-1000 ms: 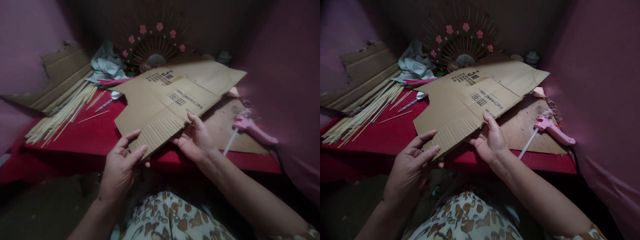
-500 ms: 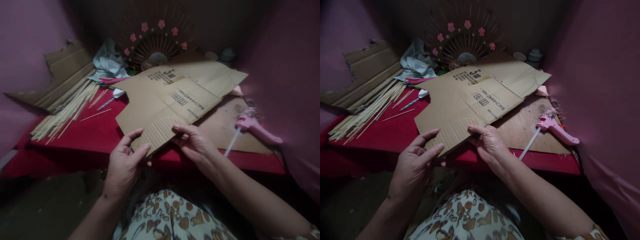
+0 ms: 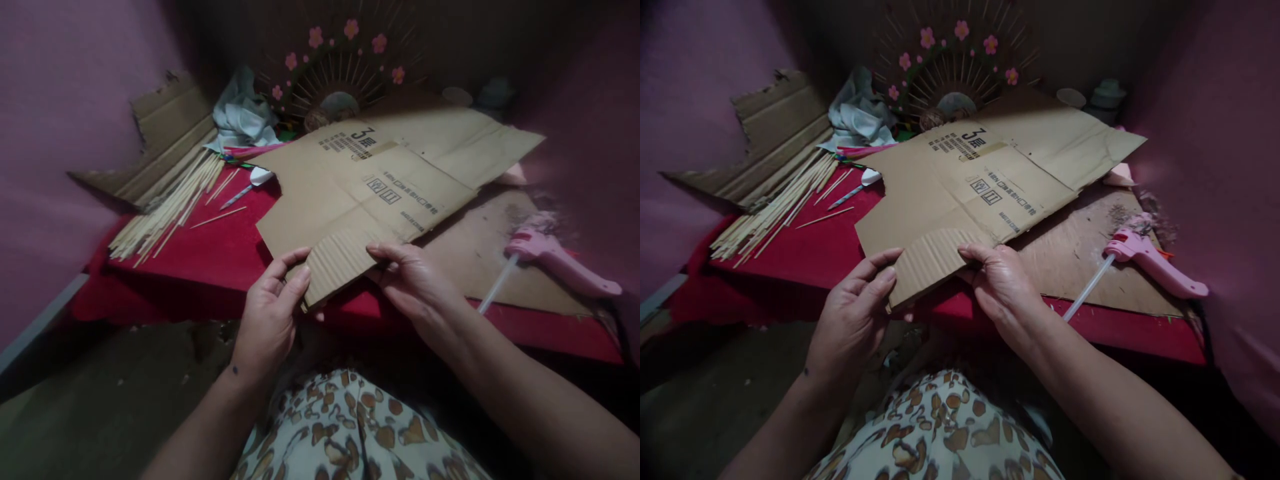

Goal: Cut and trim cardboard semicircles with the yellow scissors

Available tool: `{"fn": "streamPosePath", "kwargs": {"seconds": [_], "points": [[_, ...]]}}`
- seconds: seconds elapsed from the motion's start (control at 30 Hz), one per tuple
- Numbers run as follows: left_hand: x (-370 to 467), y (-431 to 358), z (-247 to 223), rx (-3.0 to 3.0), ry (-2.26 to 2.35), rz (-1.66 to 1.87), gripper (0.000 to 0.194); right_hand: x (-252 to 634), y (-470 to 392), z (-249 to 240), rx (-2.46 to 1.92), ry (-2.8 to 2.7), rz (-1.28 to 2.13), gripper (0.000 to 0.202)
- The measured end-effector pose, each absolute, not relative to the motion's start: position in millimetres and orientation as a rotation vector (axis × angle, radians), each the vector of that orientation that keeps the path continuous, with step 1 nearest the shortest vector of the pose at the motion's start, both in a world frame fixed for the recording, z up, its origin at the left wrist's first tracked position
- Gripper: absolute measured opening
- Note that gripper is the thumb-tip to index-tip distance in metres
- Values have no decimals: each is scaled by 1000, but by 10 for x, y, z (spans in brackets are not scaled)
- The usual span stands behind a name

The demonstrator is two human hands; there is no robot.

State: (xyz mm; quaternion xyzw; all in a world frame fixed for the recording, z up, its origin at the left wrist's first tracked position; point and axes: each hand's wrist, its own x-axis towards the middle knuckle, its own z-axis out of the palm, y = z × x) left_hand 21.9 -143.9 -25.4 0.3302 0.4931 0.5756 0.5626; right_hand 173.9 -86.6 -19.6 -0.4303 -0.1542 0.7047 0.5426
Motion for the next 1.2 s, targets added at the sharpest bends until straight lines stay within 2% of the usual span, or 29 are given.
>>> {"fn": "streamPosePath", "kwargs": {"seconds": [0.13, 0.47, 0.6, 0.8, 1.2], "points": [[212, -1459, -288, 794, 1170, 1341, 38, 1738, -865, -208, -1021, -378, 1656, 18], [231, -1455, -247, 759, 1221, 1376, 69, 1740, -901, -218, -1002, -346, 1674, 21], [232, -1446, -274, 740, 1188, 1361, 64, 1716, -908, -186, -1028, -333, 1662, 20], [230, -1442, -245, 772, 1211, 1298, 45, 1716, -879, -195, -1015, -329, 1701, 17], [199, -1423, -244, 781, 1298, 1250, 55, 1758, -897, -143, -968, -221, 1780, 15]]}}
